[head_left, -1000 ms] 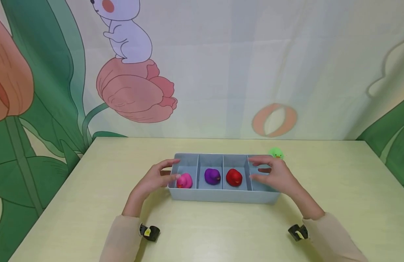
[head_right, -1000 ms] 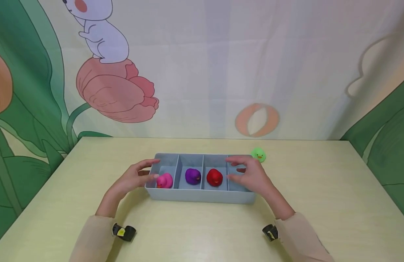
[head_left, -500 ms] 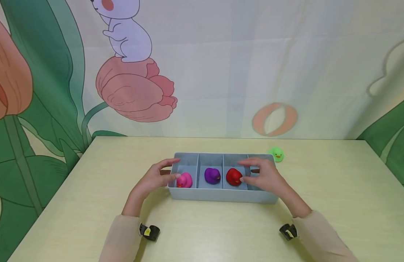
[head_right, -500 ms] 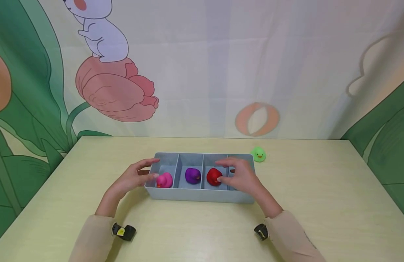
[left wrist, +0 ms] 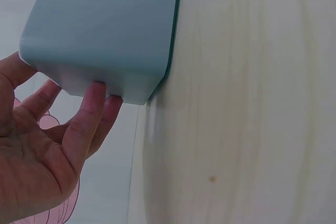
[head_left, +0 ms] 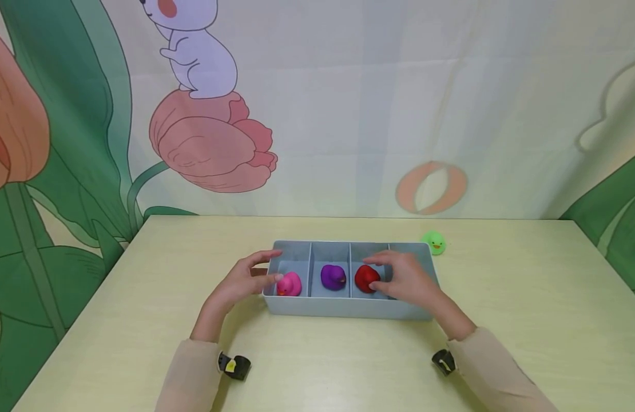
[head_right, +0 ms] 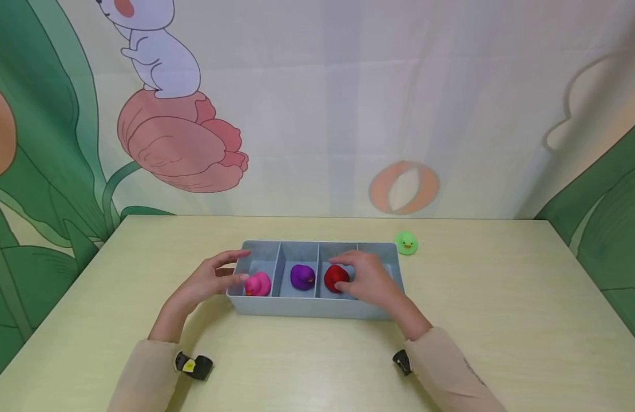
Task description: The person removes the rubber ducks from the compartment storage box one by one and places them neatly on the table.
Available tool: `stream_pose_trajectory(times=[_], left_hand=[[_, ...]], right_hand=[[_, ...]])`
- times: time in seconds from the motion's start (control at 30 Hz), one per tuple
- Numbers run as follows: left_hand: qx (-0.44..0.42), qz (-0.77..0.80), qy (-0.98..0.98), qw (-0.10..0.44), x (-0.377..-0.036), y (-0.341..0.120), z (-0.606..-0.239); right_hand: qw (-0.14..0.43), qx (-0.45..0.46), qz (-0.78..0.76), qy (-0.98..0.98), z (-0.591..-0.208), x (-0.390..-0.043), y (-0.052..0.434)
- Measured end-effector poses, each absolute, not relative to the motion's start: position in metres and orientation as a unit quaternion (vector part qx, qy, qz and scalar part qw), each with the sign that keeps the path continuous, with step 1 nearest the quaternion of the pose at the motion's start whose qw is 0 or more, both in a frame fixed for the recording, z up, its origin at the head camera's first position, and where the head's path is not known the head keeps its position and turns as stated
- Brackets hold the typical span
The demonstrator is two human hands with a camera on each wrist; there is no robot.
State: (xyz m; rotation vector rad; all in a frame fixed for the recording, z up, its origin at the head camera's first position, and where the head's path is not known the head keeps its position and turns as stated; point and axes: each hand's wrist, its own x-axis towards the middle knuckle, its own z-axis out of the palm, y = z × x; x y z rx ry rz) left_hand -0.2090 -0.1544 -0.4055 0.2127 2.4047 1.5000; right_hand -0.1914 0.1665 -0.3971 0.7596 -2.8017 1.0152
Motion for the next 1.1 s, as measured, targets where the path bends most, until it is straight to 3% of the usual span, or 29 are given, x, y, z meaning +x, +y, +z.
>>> stream_pose_trajectory(times=[0.57, 1.1], left_hand=[[0.083, 0.527, 0.833, 0.149, -0.208, -0.155, -0.405], [0.088, 0.531, 0.829, 0.151, -0.209, -0.155, -0.408]], right_hand=[[0.033, 0.276, 0.213, -0.937, -0.394, -0.199, 0.151], [0.028, 0.291, 0.238, -0.926, -0.392, -0.197, 0.155]])
